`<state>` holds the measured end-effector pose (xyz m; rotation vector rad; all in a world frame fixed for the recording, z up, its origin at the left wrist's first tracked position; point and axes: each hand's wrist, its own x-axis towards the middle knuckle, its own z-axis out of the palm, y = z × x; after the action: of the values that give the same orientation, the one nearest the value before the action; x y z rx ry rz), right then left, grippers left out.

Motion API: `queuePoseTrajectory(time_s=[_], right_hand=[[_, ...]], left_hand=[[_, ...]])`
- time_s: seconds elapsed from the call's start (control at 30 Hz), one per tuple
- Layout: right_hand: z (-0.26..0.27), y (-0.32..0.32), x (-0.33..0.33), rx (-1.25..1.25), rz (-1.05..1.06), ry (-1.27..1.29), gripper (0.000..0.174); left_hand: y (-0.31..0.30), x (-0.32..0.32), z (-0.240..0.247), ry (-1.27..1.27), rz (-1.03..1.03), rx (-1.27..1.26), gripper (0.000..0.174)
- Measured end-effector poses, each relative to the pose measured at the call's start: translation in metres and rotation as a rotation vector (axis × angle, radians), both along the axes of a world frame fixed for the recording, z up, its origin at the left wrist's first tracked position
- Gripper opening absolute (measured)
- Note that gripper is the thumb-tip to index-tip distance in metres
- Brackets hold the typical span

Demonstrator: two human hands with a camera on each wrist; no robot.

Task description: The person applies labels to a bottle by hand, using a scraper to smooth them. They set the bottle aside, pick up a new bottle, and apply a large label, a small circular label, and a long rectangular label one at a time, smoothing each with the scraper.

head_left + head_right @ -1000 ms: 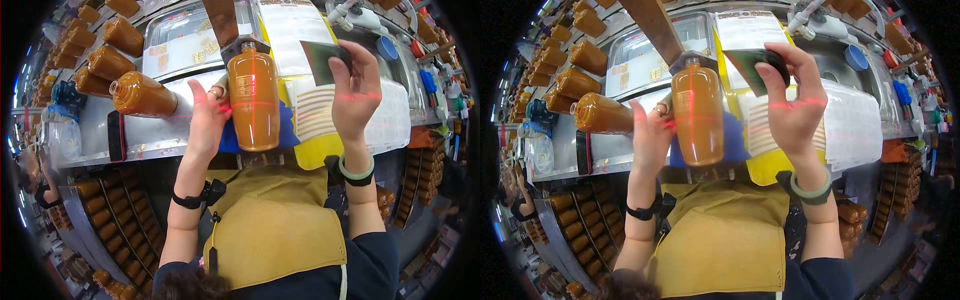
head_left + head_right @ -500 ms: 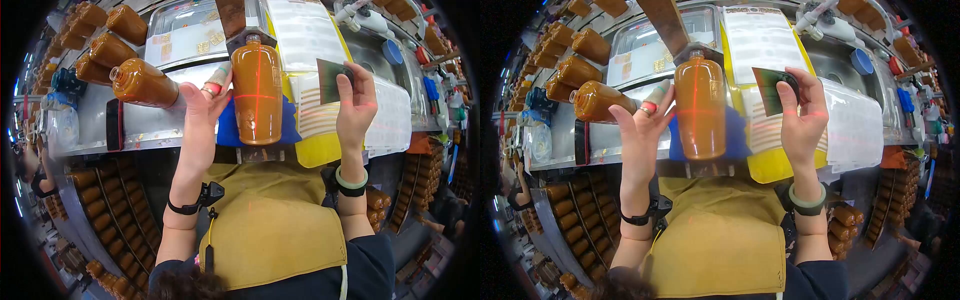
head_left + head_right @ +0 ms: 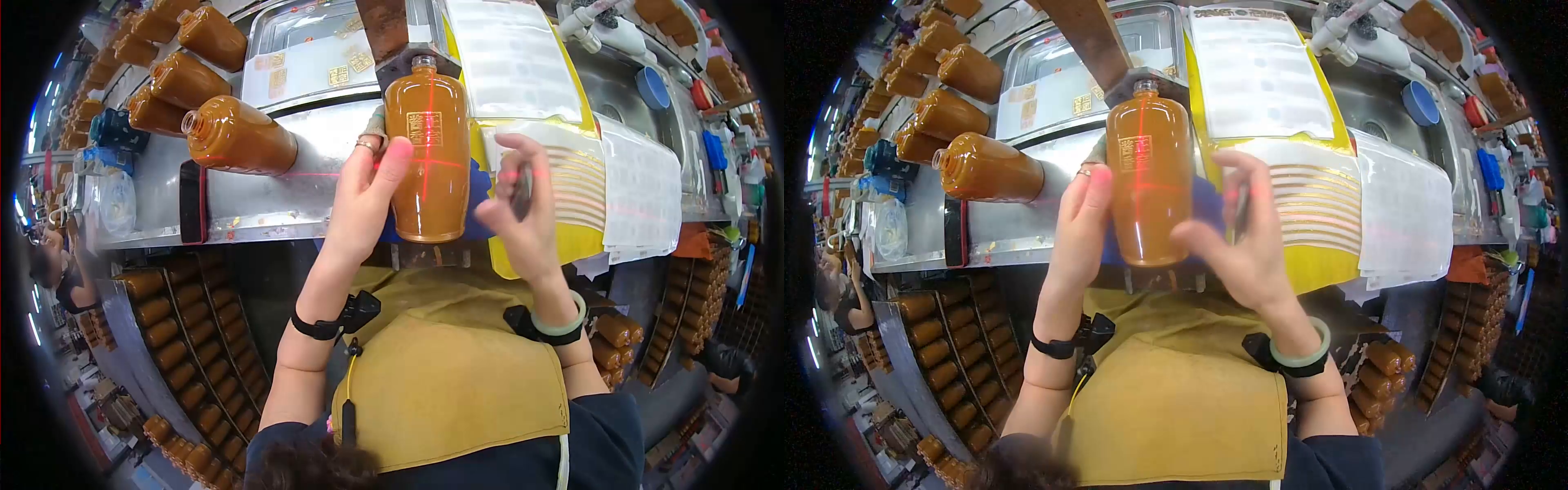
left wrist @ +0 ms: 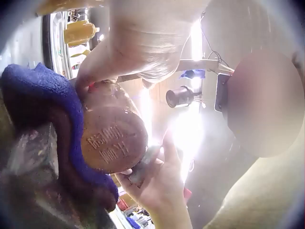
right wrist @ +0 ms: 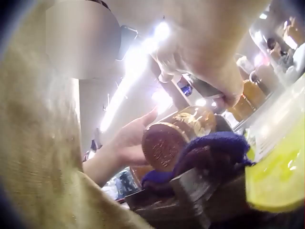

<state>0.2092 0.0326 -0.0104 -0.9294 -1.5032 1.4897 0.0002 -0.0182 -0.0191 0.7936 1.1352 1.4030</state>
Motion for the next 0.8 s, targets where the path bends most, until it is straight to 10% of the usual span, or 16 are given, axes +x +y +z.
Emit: queuePoseTrajectory(time_s=[0.17,0.8], right_hand=[[-0.006,-0.016,-0.018,-0.030,0.024,-0.250,0.099],[-0.004,-0.004,-0.015,-0.131,0.112,-0.209,0.093]], left_hand=[[-0.003,0.010,0.018,0.143,0.085,-0.061,0.051],[0.002,0.012,0.007,-0.094,0.194,0.069,0.047]])
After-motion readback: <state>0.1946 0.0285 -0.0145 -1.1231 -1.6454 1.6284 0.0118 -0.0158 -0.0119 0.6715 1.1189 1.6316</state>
